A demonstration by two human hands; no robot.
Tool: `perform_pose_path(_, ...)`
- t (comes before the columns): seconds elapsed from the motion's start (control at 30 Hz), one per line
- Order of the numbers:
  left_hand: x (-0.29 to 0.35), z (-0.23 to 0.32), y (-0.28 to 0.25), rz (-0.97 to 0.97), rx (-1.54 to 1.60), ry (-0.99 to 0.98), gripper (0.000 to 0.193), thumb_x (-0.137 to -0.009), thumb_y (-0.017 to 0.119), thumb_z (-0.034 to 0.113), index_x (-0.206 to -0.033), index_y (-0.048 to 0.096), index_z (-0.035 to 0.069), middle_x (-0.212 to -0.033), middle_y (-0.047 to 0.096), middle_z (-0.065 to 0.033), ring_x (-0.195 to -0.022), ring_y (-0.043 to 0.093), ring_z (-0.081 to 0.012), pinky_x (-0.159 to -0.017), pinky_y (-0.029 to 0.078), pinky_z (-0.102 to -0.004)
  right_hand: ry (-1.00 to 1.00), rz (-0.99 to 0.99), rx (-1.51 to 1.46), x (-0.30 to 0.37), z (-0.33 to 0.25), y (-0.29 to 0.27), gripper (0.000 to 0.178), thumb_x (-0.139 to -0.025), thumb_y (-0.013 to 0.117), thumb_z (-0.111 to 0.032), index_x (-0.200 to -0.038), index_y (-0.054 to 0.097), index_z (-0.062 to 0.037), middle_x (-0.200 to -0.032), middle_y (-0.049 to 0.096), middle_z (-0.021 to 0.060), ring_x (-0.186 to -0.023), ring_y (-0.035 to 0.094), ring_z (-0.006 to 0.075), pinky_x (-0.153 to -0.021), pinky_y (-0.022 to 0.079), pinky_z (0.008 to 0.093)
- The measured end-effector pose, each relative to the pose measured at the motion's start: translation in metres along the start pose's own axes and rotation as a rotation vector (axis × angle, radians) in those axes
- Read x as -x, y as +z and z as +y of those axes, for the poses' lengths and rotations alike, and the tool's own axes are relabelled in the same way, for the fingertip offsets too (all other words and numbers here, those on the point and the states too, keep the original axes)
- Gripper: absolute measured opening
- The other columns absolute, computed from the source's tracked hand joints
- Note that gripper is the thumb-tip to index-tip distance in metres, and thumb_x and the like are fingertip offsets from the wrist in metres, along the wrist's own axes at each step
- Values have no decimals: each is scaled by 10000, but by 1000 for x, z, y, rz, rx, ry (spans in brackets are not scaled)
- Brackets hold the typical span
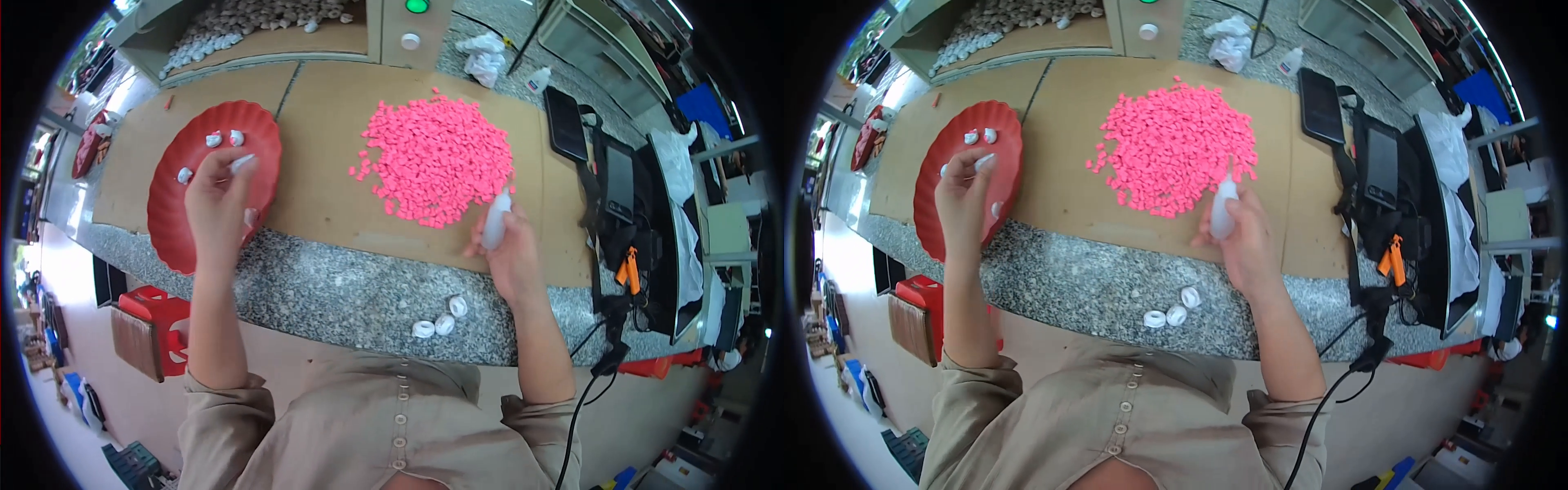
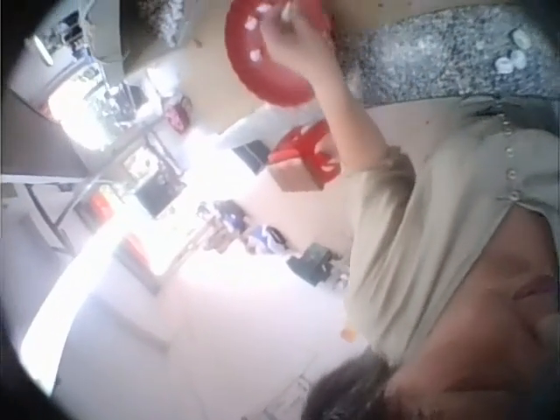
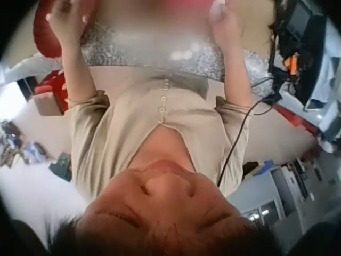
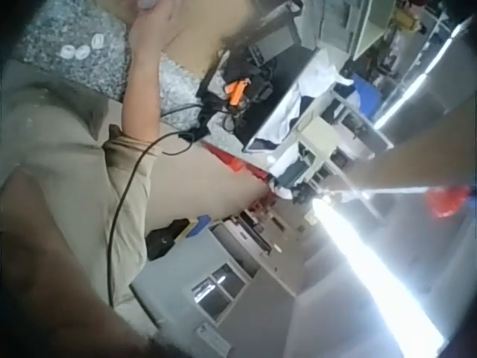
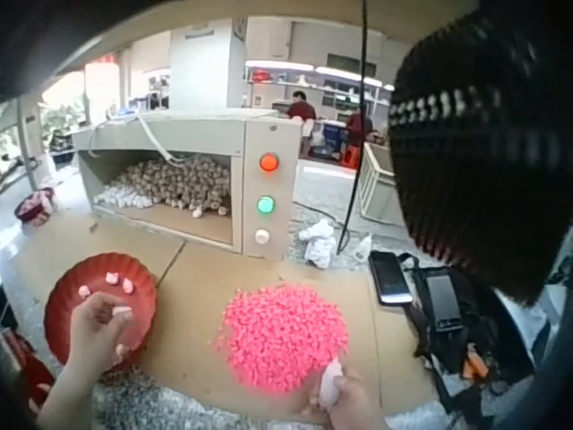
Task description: The person glues small pink bow components onto white toy cat heads using a glue bottle.
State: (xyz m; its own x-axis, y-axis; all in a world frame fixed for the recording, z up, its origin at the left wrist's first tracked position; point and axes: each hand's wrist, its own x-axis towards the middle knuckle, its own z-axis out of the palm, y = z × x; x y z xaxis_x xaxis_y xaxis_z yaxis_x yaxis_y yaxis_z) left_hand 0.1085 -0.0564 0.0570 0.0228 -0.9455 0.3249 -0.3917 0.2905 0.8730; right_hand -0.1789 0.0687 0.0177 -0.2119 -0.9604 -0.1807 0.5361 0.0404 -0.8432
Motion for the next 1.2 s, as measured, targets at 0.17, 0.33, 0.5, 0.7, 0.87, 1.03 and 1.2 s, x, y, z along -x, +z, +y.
perform_pose_path(0.17, -4, -12, -10, -201, -582, 154, 172, -716, 600, 107, -858, 572, 13, -828, 573, -125, -692, 546, -262, -616, 423, -321, 8, 0, 52, -2, -2, 4, 171, -827, 482, -170, -931, 437, -43, -748, 536, 63, -649, 531, 130, -561, 458, 268)
perform_pose_path(0.33, 76, 58, 41, -639, -165, 310, 199, -676, 638, 107, -846, 572, 28, -801, 566, -95, -718, 530, -263, -615, 437, -333, -16, 21, 10, 4, -4, -6, 208, -794, 562, -133, -961, 465, -57, -767, 562, 53, -634, 548, 111, -532, 458, 237)
perform_pose_path(0.5, 138, 51, 60, -966, -161, 401, 248, -685, 641, 161, -871, 561, 18, -807, 514, -111, -711, 531, -265, -622, 448, -335, 2, 0, -8, 5, -9, -8, 237, -779, 584, -121, -978, 474, -57, -787, 556, 43, -631, 533, 92, -523, 434, 204)
perform_pose_path(0.7, 91, 44, 68, -1004, 315, -302, 154, -739, 572, 36, -877, 515, -4, -785, 533, -78, -659, 535, -157, -568, 440, -246, -166, 89, 19, 8, -18, -9, 285, -730, 632, -61, -974, 487, -32, -855, 544, 44, -703, 517, 80, -554, 402, 179)
perform_pose_path(0.87, 70, 40, 111, -752, 1153, -780, 136, -833, 487, 93, -945, 499, 16, -909, 558, -95, -829, 572, -192, -724, 482, -276, -320, 147, 86, 17, -26, -7, 279, -726, 636, -53, -962, 489, -28, -873, 545, 48, -762, 510, 88, -596, 396, 179)
perform_pose_path(1.03, 82, 23, 122, -778, 1264, -816, 275, -862, 446, 139, -1100, 467, 2, -976, 542, -89, -888, 551, -197, -762, 466, -282, -332, 114, 164, 21, -33, -3, 249, -766, 597, -88, -957, 458, -9, -888, 538, 82, -728, 516, 110, -572, 417, 203)
perform_pose_path(1.2, 81, 20, 124, -849, 1283, -803, 260, -869, 423, 117, -1097, 476, 3, -1008, 536, -87, -899, 548, -197, -767, 468, -275, -528, 110, 506, 29, -25, 1, 282, -797, 560, -148, -973, 390, -6, -896, 473, 105, -729, 503, 135, -625, 429, 223)
